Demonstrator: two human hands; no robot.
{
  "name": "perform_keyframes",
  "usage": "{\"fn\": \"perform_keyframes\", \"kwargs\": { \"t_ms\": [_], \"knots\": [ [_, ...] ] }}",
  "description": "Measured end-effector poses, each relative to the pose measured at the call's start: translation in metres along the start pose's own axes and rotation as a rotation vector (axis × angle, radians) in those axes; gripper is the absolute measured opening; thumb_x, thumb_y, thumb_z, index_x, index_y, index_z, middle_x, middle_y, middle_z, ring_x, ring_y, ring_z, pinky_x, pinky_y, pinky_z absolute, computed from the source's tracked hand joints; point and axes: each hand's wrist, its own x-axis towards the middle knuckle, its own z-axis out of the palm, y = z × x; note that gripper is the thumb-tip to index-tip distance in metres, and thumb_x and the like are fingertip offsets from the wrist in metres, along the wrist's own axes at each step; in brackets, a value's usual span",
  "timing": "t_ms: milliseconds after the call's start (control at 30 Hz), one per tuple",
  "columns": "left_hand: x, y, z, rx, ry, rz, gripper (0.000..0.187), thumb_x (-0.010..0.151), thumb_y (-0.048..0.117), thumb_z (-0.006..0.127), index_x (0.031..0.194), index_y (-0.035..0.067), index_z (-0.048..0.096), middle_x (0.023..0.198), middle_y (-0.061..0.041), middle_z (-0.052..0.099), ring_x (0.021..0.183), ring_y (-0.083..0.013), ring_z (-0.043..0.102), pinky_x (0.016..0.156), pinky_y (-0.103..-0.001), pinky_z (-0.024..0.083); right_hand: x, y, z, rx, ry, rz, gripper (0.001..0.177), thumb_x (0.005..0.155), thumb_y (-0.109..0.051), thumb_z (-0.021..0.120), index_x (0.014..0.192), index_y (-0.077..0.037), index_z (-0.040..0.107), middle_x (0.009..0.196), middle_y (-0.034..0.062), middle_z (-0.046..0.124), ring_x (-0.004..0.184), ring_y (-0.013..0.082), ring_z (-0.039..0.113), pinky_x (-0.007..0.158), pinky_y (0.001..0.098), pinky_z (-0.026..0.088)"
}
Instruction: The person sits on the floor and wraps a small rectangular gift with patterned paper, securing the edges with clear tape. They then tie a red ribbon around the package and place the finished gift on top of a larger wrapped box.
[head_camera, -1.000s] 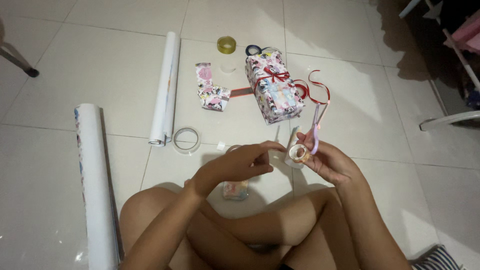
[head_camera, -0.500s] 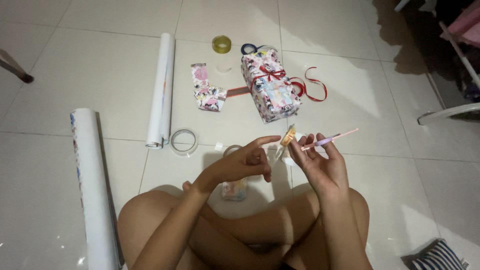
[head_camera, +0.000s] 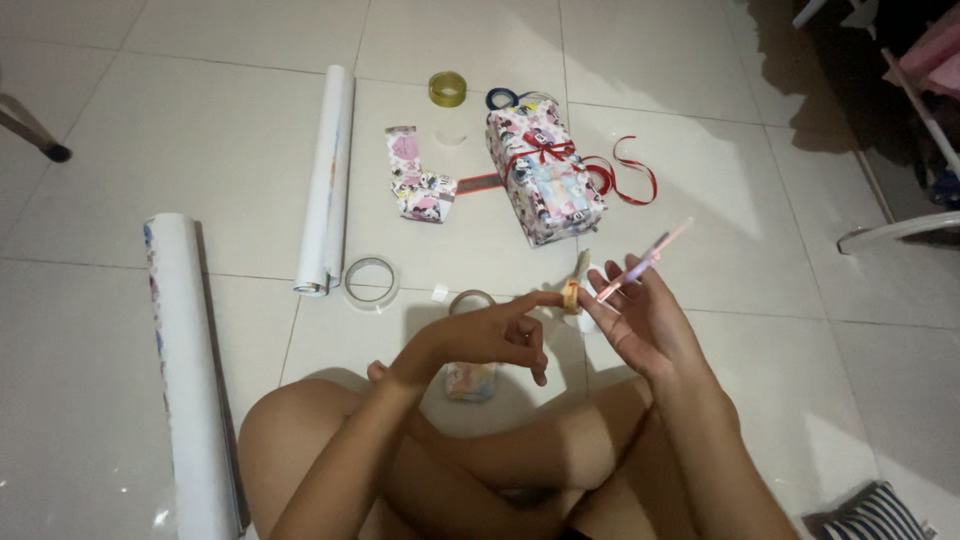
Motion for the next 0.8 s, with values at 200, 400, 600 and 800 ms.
{"fn": "perform_keyframes", "kwargs": {
  "t_ms": [200,400,600,800],
  "knots": [
    [0.006,0.011,0.017,-0.118,-0.028,-0.007,0.097,0.094,0.002,0.068,0.168,0.015,0.007,0.088,-0.008,0.066,0.098,-0.0239,0.073,0.097,-0.040,0.057,0.025,-0.011,-0.027,-0.269,-0.086,0.002,0.030,0.099,-0.027,0.060,0.116,-0.002,0.056,0.117,0.0162,0.060,0.115,0.0263,0.064,0.093,0.0345,0.056],
    [0.003,0.045,0.021,-0.142,0.093,0.090,0.103,0.093,0.000,0.071,0.169,0.019,0.003,0.089,-0.012,0.068,0.093,-0.0255,0.073,0.092,-0.039,0.058,0.003,-0.043,-0.055,-0.852,-0.297,0.057,0.036,0.093,-0.038,0.061,0.111,-0.007,0.062,0.107,0.0127,0.067,0.104,0.0260,0.067,0.087,0.0412,0.060],
    [-0.003,0.078,0.017,0.013,0.020,0.009,0.104,0.091,0.002,0.071,0.169,0.020,0.004,0.085,-0.010,0.070,0.089,-0.0238,0.075,0.085,-0.037,0.058,-0.023,-0.089,-0.059,-1.385,-0.881,0.306,0.039,0.087,-0.030,0.077,0.113,-0.002,0.067,0.107,0.0100,0.070,0.104,0.0198,0.066,0.097,0.0389,0.057],
    [0.001,0.092,0.013,0.128,-0.144,-0.013,0.102,0.094,0.003,0.071,0.170,0.018,0.004,0.086,-0.014,0.073,0.088,-0.0235,0.075,0.087,-0.036,0.059,-0.022,-0.086,-0.019,-1.278,-1.133,0.512,0.034,0.090,-0.028,0.076,0.110,-0.005,0.060,0.109,0.0069,0.066,0.108,0.0195,0.068,0.097,0.0370,0.058]
  ]
}}
